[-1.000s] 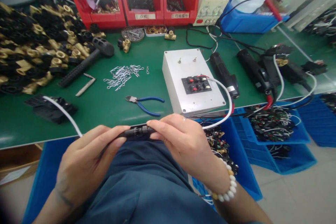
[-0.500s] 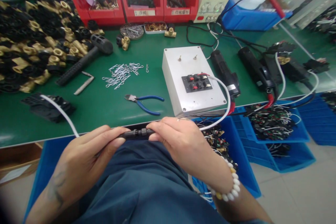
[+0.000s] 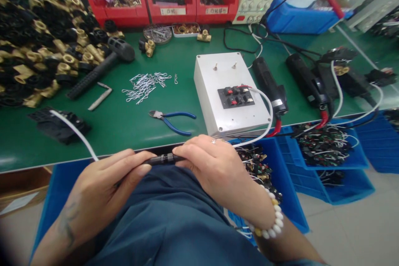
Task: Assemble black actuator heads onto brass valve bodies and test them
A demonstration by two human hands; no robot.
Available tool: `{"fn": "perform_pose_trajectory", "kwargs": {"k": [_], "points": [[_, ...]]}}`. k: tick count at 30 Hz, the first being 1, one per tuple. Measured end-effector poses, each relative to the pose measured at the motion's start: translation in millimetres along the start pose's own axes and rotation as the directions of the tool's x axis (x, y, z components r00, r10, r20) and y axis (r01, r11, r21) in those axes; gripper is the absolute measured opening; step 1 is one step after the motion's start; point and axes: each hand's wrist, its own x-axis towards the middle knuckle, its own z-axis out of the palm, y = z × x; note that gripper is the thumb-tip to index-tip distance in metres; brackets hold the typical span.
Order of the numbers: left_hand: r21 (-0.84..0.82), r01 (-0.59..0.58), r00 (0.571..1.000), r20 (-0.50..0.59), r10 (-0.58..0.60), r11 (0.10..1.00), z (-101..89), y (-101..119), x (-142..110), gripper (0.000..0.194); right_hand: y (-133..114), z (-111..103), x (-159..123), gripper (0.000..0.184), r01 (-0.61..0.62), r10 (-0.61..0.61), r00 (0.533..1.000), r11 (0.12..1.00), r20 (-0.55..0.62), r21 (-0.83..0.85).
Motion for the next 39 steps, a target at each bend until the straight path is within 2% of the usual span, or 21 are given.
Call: {"fn": "perform_pose_trajectory", "kwargs": {"k": [3,5,7,9,11,12,13,14,15,16,17,19,20,22,25,28,30,32,34,36,39], "points": [[0.048,-0.016,0.999,-0.030,0.017,0.999,4.4,0,2,0.023,1,1,-1,0.009,-0.016,0.016,1.000,1.000,-0.018,-0.013],[0.066,-0.022,0.999,-0.025,0.024,0.998,10.0,0,4,0.025,3,3,-3,0.008,-0.041,0.041,0.999,0.999,0.011,-0.017],[0.067,-0.053,0.998,0.018,0.052,0.996,15.5,-1,4,0.027,9,7,-7,0.008,-0.064,0.068,0.991,0.997,0.117,-0.031],[0.060,-0.062,0.998,0.024,0.060,0.996,17.7,-4,2,0.027,15,11,-13,0.010,-0.058,0.071,0.958,0.997,0.278,-0.055],[0.109,0.051,0.993,-0.115,-0.038,0.993,13.0,-14,-4,0.025,20,13,-17,0.012,-0.013,0.040,0.925,0.997,0.378,-0.073],[0.148,0.166,0.959,-0.253,-0.125,0.975,7.6,-21,-8,0.026,21,12,-18,0.012,0.009,0.018,0.925,0.998,0.381,-0.068],[0.172,0.307,0.888,-0.406,-0.217,0.936,0.6,-31,-14,0.028,21,9,-18,0.013,0.019,0.001,0.934,0.998,0.356,-0.053],[0.173,0.448,0.789,-0.538,-0.297,0.877,-7.5,-41,-20,0.032,20,4,-17,0.014,0.014,-0.004,0.953,0.999,0.304,-0.029],[0.140,0.569,0.670,-0.650,-0.358,0.810,-15.6,-53,-26,0.039,19,-2,-14,0.014,-0.005,0.007,0.974,1.000,0.227,-0.008],[0.098,0.668,0.595,-0.665,-0.452,0.737,-22.8,-66,-33,0.048,18,-9,-10,0.014,-0.042,0.042,0.991,0.999,0.131,-0.002],[0.072,0.749,0.549,-0.625,-0.556,0.659,-28.2,-79,-38,0.055,19,-15,-4,0.013,-0.089,0.090,0.996,0.996,0.019,-0.016],[0.109,0.846,0.500,-0.505,-0.704,0.522,-31.6,-101,-44,0.061,26,-25,11,0.012,-0.214,0.190,0.955,0.973,-0.230,-0.086],[0.134,0.857,0.497,-0.474,-0.727,0.498,-29.9,-110,-44,0.059,34,-29,19,0.013,-0.268,0.215,0.918,0.956,-0.335,-0.122],[0.148,0.843,0.527,-0.427,-0.735,0.518,-22.8,-119,-41,0.055,57,-33,36,0.023,-0.346,0.254,0.865,0.926,-0.433,-0.148],[0.042,0.784,0.586,-0.380,-0.716,0.620,-13.0,-114,-32,0.054,96,-35,54,0.039,-0.324,0.234,0.900,0.923,-0.367,-0.209],[-0.103,0.717,0.629,-0.330,-0.704,0.689,-8.8,-101,-26,0.060,118,-33,60,0.044,-0.294,0.232,0.943,0.915,-0.238,-0.276],[-0.189,0.675,0.643,-0.323,-0.694,0.713,-5.9,-94,-23,0.059,123,-32,61,0.048,-0.275,0.230,0.957,0.913,-0.179,-0.301],[-0.288,0.638,0.631,-0.336,-0.699,0.714,-1.2,-88,-21,0.058,124,-32,61,0.054,-0.266,0.229,0.962,0.907,-0.147,-0.328],[-0.418,0.599,0.605,-0.324,-0.727,0.684,4.4,-83,-19,0.059,122,-32,63,0.060,-0.278,0.249,0.960,0.888,-0.125,-0.367],[-0.559,0.527,0.600,-0.289,-0.746,0.640,9.1,-77,-16,0.059,119,-33,65,0.064,-0.297,0.282,0.954,0.865,-0.098,-0.404],[-0.714,0.376,0.663,-0.239,-0.710,0.591,11.3,-64,-11,0.051,114,-34,70,0.062,-0.322,0.330,0.942,0.842,-0.059,-0.433]]}}
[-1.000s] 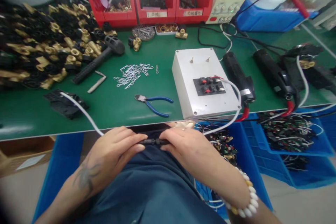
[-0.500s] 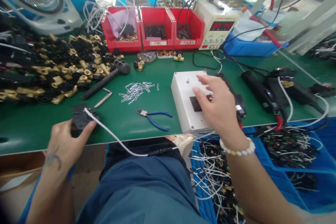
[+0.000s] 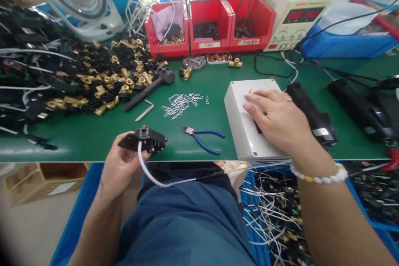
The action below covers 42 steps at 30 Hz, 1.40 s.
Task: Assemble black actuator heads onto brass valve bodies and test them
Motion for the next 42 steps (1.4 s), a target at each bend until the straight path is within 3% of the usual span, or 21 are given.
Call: {"fn": "perform_pose_trajectory", "kwargs": {"k": [5,9,17,20,23,29,32,35,37,38,40,42], "points": [[-0.217,0.011,0.986,0.167,0.026,0.976,14.0,21,-11,0.044,-5,-1,2,0.053,-0.049,0.050,0.999,0.997,0.022,-0.058],[-0.287,0.083,0.961,0.278,0.000,0.954,23.5,30,-19,0.041,-8,-4,1,0.047,-0.040,0.045,0.998,0.996,0.053,-0.084],[-0.375,0.149,0.950,0.312,-0.027,0.915,25.3,23,-29,0.036,-10,-6,3,0.056,-0.059,0.069,0.996,0.987,0.061,-0.146],[-0.422,0.101,0.961,0.276,0.022,0.901,24.7,27,-29,0.034,-7,-3,5,0.054,-0.042,0.048,0.998,0.988,0.034,-0.147],[-0.416,-0.024,0.970,0.211,0.122,0.909,24.0,31,-27,0.034,-7,-1,6,0.051,-0.041,0.042,0.999,0.991,0.004,-0.130],[-0.406,-0.204,0.941,0.168,0.293,0.891,22.6,33,-24,0.037,-7,-1,6,0.042,-0.080,0.079,0.997,0.994,-0.019,-0.074],[-0.414,-0.231,0.931,0.168,0.323,0.880,22.5,31,-23,0.038,-12,-3,-3,0.043,-0.044,0.038,0.980,0.999,-0.195,-0.023],[-0.419,-0.223,0.933,0.169,0.317,0.880,22.5,27,-24,0.039,-35,-4,-24,0.046,0.058,-0.014,0.900,0.994,-0.435,0.088],[-0.422,-0.191,0.946,0.160,0.281,0.886,23.2,23,-26,0.041,-60,0,-43,0.041,0.160,-0.005,0.924,0.913,-0.382,0.375],[-0.430,-0.156,0.958,0.154,0.242,0.889,24.1,21,-28,0.041,-75,3,-53,0.042,0.206,-0.051,0.960,0.794,-0.276,0.572],[-0.472,-0.046,0.979,0.156,0.135,0.880,27.1,18,-31,0.040,-102,13,-70,0.050,0.138,-0.184,0.982,0.554,-0.041,0.821],[-0.524,0.069,0.984,0.173,0.027,0.849,31.5,17,-35,0.040,-123,23,-81,0.046,0.049,-0.207,0.977,0.419,0.043,0.907]]}}
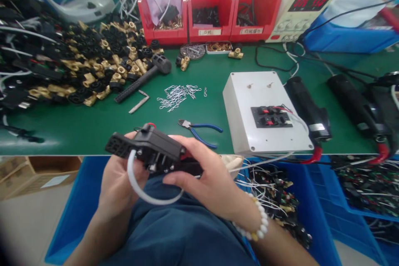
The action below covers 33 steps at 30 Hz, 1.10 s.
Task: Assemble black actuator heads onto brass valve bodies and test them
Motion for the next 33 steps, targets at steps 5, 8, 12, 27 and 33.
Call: {"fn": "perform_pose_trajectory", "kwargs": {"k": [5,8,12,27,33], "points": [[-0.097,0.125,0.991,-0.028,-0.128,0.987,8.4,-6,-5,0.051,-4,15,-1,0.021,-0.117,0.142,0.987,0.958,-0.076,0.262],[-0.030,0.153,0.986,-0.055,-0.155,0.988,8.6,-5,-6,0.056,-12,10,2,0.023,-0.220,0.262,0.964,0.875,-0.040,0.432],[0.063,0.191,0.981,-0.042,-0.189,0.979,5.9,-3,-7,0.056,-20,9,6,0.035,-0.343,0.409,0.912,0.709,0.038,0.616],[0.261,-0.008,0.999,0.050,-0.005,0.965,-4.7,6,1,0.048,-17,7,7,0.032,-0.249,0.293,0.950,0.919,-0.107,0.306],[0.676,-0.113,0.992,0.112,0.050,0.729,-46.3,13,19,0.039,17,17,16,0.011,0.075,-0.107,0.979,0.981,-0.176,-0.180]]}}
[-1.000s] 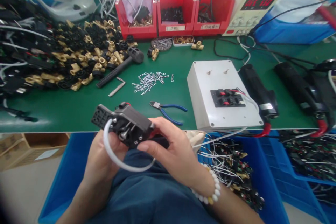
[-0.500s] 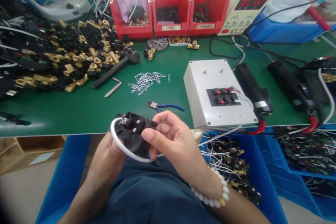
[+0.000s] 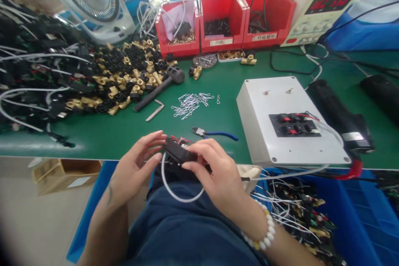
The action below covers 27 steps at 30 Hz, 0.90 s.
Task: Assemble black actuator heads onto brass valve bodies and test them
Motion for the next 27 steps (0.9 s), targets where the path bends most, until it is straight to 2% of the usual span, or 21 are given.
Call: {"fn": "perform_pose_trajectory", "kwargs": {"k": [3,7,10,14,17,20,23,27], "points": [[0.263,0.007,0.981,-0.191,0.045,0.965,-17.8,-14,18,0.029,14,9,3,0.010,0.064,-0.061,0.998,0.993,0.034,-0.094],[0.457,0.082,0.903,-0.410,0.128,0.885,-50.0,-30,59,0.036,23,16,4,0.020,0.004,0.008,0.995,0.994,0.102,-0.112],[0.550,0.144,0.873,-0.461,0.156,0.823,-73.0,-40,97,0.046,24,20,2,0.026,-0.007,0.022,0.990,0.994,0.137,-0.107],[0.644,0.165,0.905,-0.400,0.145,0.747,-83.0,-50,131,0.051,23,23,0,0.029,-0.002,0.019,0.992,0.991,0.122,-0.134],[0.683,0.181,0.913,-0.384,0.137,0.708,-78.0,-54,130,0.040,19,22,-1,0.024,-0.001,0.010,0.997,0.994,0.080,-0.111],[0.690,0.220,0.898,-0.419,0.133,0.690,-73.9,-56,117,0.028,12,18,-1,0.017,-0.012,0.014,0.999,0.998,0.033,-0.067],[0.679,0.259,0.880,-0.460,0.122,0.687,-74.8,-58,111,0.025,3,15,-2,0.011,-0.051,0.051,0.997,0.999,0.052,0.000],[0.655,0.274,0.863,-0.491,0.120,0.704,-78.4,-55,116,0.025,-6,11,-4,0.009,-0.108,0.098,0.990,0.990,0.101,0.093]]}}
